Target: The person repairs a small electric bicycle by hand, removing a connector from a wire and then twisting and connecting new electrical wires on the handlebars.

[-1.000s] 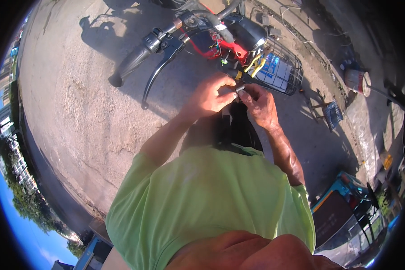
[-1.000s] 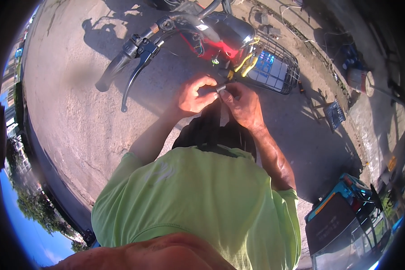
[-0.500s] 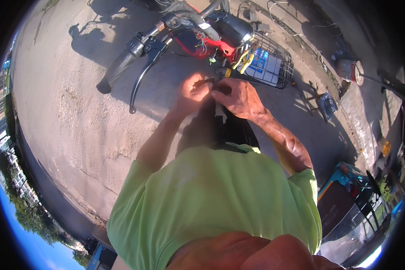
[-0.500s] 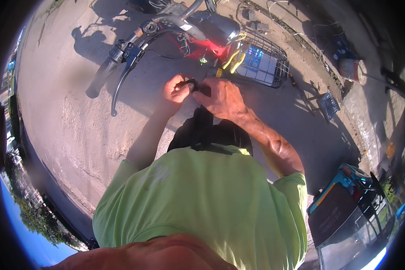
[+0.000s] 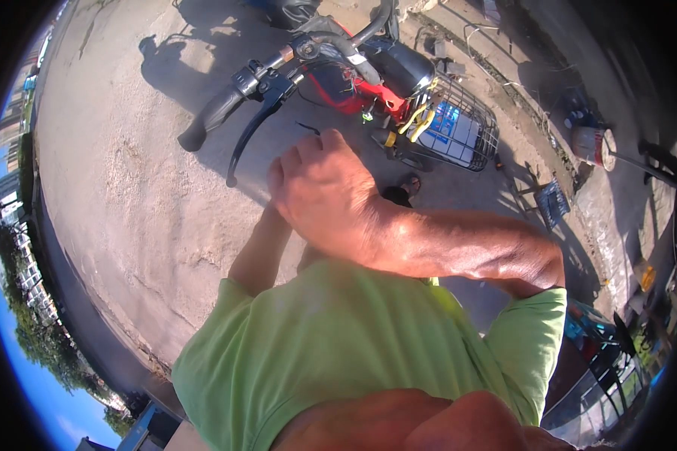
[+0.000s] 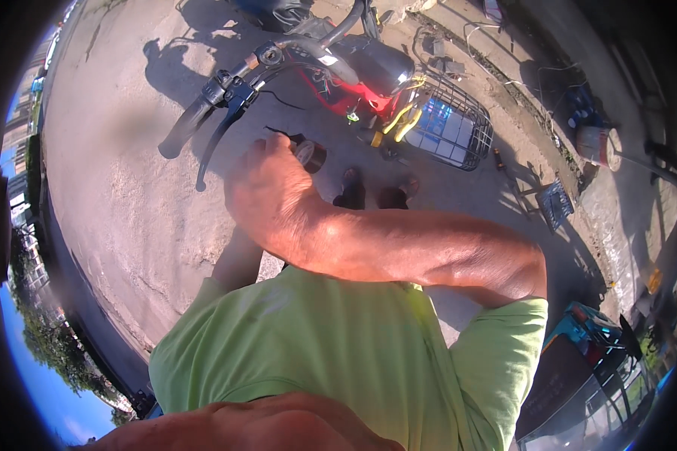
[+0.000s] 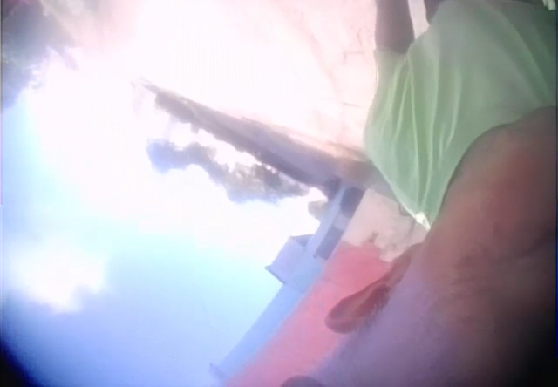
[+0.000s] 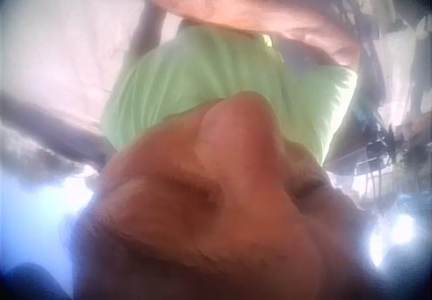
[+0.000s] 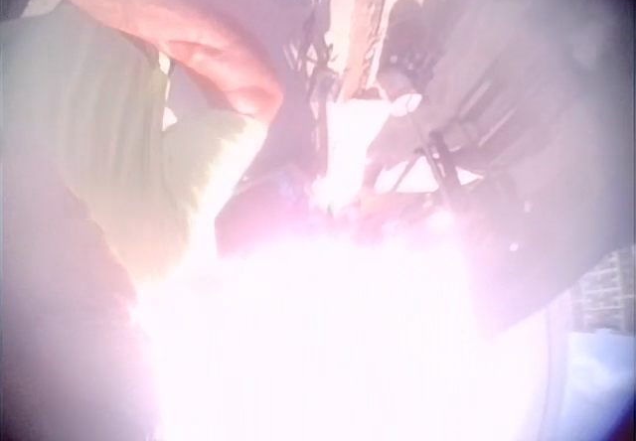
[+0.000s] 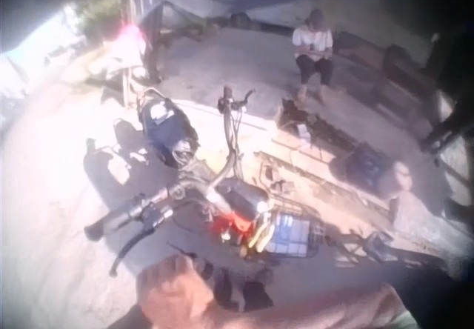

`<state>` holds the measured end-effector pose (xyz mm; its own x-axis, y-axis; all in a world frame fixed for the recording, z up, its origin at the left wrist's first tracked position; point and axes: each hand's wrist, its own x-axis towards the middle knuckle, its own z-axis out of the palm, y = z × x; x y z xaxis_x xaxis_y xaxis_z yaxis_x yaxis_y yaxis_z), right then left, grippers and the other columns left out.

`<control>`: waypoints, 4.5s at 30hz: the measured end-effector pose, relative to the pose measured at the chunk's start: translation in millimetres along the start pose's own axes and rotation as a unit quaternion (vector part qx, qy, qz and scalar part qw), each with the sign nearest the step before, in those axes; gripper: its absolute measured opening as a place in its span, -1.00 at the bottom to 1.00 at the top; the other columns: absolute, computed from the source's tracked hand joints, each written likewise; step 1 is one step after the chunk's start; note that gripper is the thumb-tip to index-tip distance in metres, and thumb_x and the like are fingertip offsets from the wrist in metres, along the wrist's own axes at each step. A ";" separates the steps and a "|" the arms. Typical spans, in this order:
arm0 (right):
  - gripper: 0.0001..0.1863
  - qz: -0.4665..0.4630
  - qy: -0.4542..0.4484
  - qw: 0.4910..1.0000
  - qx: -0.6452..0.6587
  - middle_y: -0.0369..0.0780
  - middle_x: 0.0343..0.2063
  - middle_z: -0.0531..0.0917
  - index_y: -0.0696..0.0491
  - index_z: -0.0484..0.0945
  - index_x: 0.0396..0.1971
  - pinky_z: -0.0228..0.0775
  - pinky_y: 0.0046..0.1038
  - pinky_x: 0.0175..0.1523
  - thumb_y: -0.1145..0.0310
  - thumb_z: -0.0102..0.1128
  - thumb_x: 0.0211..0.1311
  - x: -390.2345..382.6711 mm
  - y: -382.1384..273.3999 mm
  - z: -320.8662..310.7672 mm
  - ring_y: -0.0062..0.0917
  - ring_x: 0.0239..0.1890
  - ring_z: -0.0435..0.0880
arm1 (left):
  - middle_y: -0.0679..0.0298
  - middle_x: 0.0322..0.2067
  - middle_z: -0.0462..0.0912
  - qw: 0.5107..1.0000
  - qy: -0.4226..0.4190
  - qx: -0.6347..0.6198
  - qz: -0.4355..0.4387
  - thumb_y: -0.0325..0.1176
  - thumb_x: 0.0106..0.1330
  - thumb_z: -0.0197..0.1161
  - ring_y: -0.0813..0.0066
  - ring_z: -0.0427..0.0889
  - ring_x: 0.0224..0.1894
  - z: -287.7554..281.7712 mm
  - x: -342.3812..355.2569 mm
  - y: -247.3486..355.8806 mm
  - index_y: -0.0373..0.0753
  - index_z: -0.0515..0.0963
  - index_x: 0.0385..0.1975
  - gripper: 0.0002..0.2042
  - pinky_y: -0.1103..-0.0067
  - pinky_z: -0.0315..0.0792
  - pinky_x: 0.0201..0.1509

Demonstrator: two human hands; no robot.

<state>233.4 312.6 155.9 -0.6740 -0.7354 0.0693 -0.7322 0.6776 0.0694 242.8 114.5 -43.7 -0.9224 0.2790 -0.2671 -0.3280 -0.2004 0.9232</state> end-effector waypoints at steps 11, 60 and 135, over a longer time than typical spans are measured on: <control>-0.66 -0.077 -0.034 0.993 0.081 -0.17 -0.36 0.62 0.19 0.60 -0.22 0.38 -0.33 -0.07 0.26 0.22 0.09 13.1 -5.7 -41.8 -0.33 -0.14 0.61 | 0.17 -0.27 0.67 0.994 0.046 -0.067 -0.070 -0.55 0.33 0.24 0.39 0.69 -0.25 1.4 -20.0 4.5 -0.29 0.60 -0.21 -0.90 0.45 0.56 -0.06; -0.70 0.452 0.072 0.656 0.600 -0.16 -0.43 0.75 0.17 0.64 -0.11 0.56 -0.41 -0.28 0.26 0.32 0.31 11.5 53.7 163.3 -0.49 -0.46 0.72 | 0.35 -0.17 0.72 0.997 0.012 0.064 -0.044 -0.47 0.41 0.19 0.75 0.50 -0.41 26.6 120.7 45.4 -0.25 0.57 0.06 -0.75 0.72 0.39 -0.42; -0.72 0.417 0.076 0.634 0.647 -0.31 -0.39 0.73 0.16 0.70 -0.05 0.46 -0.59 -0.18 0.33 0.32 0.34 39.8 70.6 186.6 -0.72 -0.34 0.61 | 0.22 -0.26 0.71 0.993 -0.023 0.057 0.104 -0.57 0.34 0.31 0.57 0.65 -0.20 -1.4 132.7 9.4 -0.35 0.61 -0.12 -0.85 0.58 0.55 -0.17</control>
<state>136.7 330.4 -22.2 -0.9340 -0.0477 -0.3541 0.3398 0.1878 -0.9215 117.0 148.3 -70.8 -0.9564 0.2865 -0.0575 -0.1045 -0.1517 0.9829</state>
